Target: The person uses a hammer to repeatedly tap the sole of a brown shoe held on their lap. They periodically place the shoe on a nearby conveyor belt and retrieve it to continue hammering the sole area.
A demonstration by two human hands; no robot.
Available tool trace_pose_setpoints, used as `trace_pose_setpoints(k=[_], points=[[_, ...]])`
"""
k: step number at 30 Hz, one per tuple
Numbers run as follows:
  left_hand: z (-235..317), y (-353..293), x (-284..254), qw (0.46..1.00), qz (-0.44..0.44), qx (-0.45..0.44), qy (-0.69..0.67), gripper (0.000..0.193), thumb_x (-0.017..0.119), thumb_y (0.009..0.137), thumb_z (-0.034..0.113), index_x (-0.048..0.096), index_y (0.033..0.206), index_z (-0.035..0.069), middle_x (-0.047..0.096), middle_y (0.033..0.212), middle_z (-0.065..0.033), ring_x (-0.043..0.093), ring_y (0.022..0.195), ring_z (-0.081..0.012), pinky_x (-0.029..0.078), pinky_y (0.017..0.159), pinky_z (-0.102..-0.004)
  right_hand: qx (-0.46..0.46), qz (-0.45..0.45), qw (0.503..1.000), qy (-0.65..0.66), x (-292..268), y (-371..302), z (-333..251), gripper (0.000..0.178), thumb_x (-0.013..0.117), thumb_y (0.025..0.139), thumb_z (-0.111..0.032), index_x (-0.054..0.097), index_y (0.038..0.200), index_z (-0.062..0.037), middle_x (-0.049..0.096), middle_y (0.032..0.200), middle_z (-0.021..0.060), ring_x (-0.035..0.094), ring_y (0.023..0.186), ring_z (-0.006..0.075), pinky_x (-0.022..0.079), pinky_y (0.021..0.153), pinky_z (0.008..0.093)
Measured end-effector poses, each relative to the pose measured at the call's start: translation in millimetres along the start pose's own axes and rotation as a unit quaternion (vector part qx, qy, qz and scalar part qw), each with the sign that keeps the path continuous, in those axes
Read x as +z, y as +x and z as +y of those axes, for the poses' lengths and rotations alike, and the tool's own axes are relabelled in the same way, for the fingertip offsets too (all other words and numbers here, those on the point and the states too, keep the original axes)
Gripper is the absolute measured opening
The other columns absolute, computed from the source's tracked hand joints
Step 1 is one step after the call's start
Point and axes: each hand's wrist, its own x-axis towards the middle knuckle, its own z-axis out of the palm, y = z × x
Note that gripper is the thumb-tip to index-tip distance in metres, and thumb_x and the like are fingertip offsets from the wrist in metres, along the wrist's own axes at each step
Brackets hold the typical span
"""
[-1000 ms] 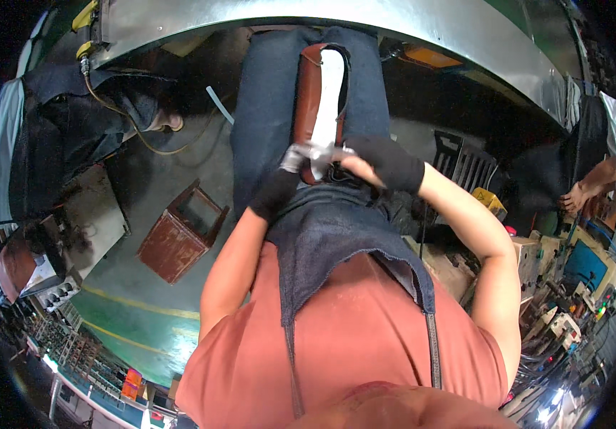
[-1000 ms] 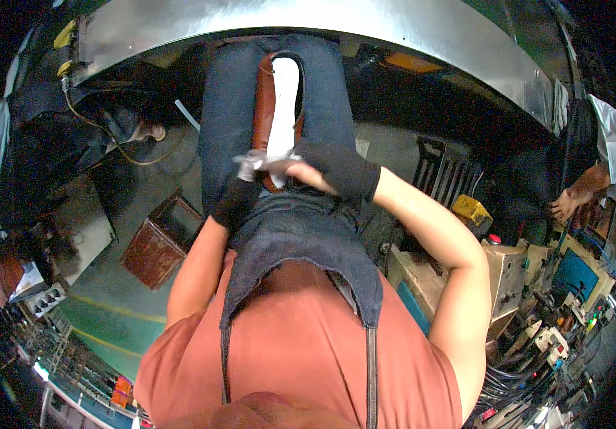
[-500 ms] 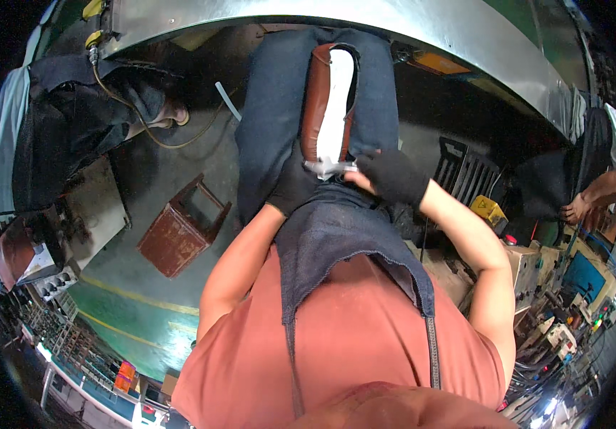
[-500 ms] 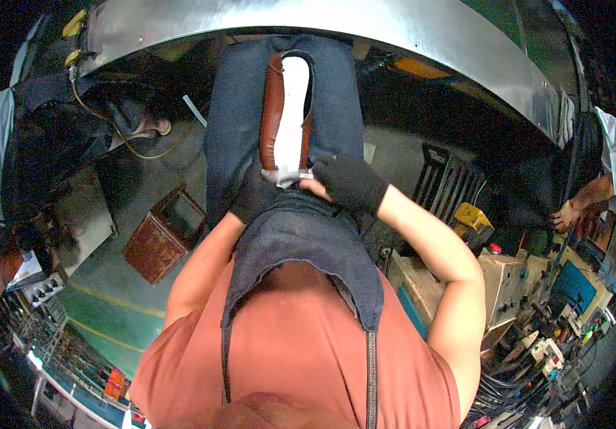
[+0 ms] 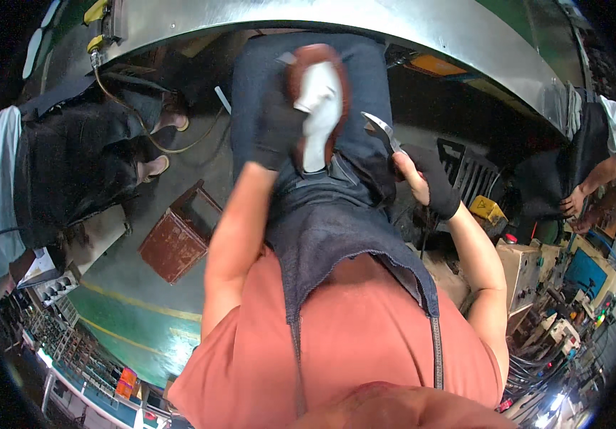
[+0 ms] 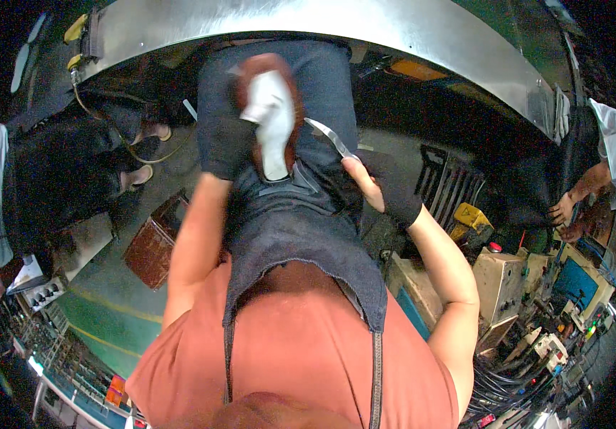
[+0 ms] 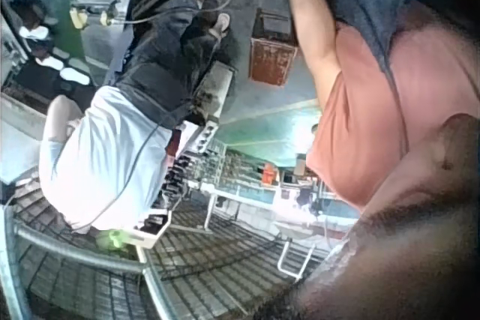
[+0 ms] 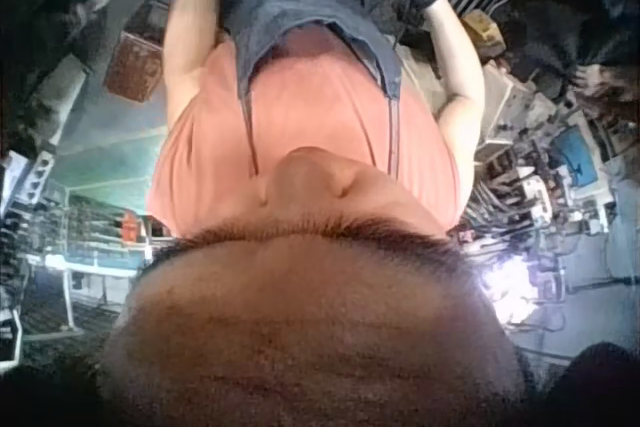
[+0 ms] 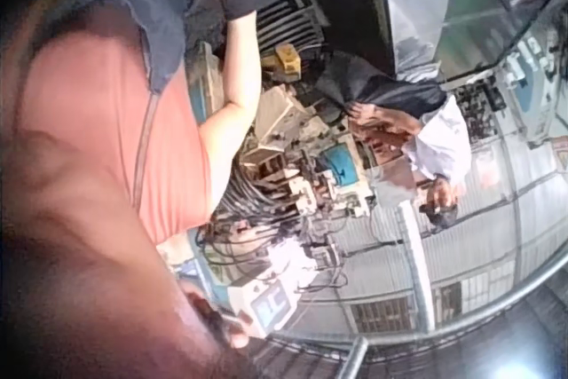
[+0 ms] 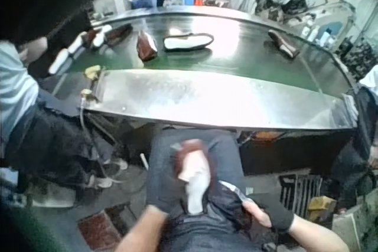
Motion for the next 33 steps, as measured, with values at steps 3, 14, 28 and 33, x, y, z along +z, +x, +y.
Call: trace_pose_setpoints(k=[3,14,28,33], points=[[-56,-40,59,0.998,0.0,0.038,0.044,0.06,0.063,0.085,0.022,0.037,0.135,0.0,0.047,0.132,-0.0204,0.045,0.123,-0.0295,0.036,0.101,-0.034,0.018,-0.021,1.0,0.012,-4,-3,11,0.038,0.043,0.098,-0.031,0.055,0.082,0.0012,0.053,0.07,0.0026,0.051,0.063,0.0115,0.043,0.06,0.0274],[-64,-73,64,1.0,-0.021,0.011,-0.009,0.078,0.067,0.082,0.031,0.027,0.138,-0.006,0.034,0.14,-0.0243,0.032,0.132,-0.0321,0.027,0.107,-0.0358,-0.067,-0.214,0.911,-0.346,-15,74,-59,0.045,0.043,0.093,-0.037,0.062,0.079,0.001,0.06,0.073,0.0223,0.06,0.065,0.0359,0.048,0.06,0.0412],[-86,-28,93,0.992,0.088,0.052,0.079,0.067,0.051,0.089,0.021,0.016,0.14,-0.004,0.026,0.141,-0.0276,0.029,0.13,-0.0426,0.023,0.108,-0.0416,-0.146,-0.251,0.9,-0.324,-45,126,-3,0.039,0.05,0.091,-0.038,0.059,0.08,-0.0018,0.06,0.067,0.0157,0.061,0.061,0.0323,0.048,0.058,0.0383],[-95,-16,88,0.998,-0.024,0.033,0.04,0.083,0.063,0.081,0.022,0.01,0.14,-0.005,0.022,0.141,-0.0303,0.024,0.132,-0.0432,0.023,0.108,-0.0426,-0.134,-0.224,0.83,-0.493,-38,109,-66,0.034,0.05,0.091,-0.033,0.063,0.084,-0.0026,0.061,0.065,0.0172,0.064,0.06,0.028,0.05,0.057,0.0368]])
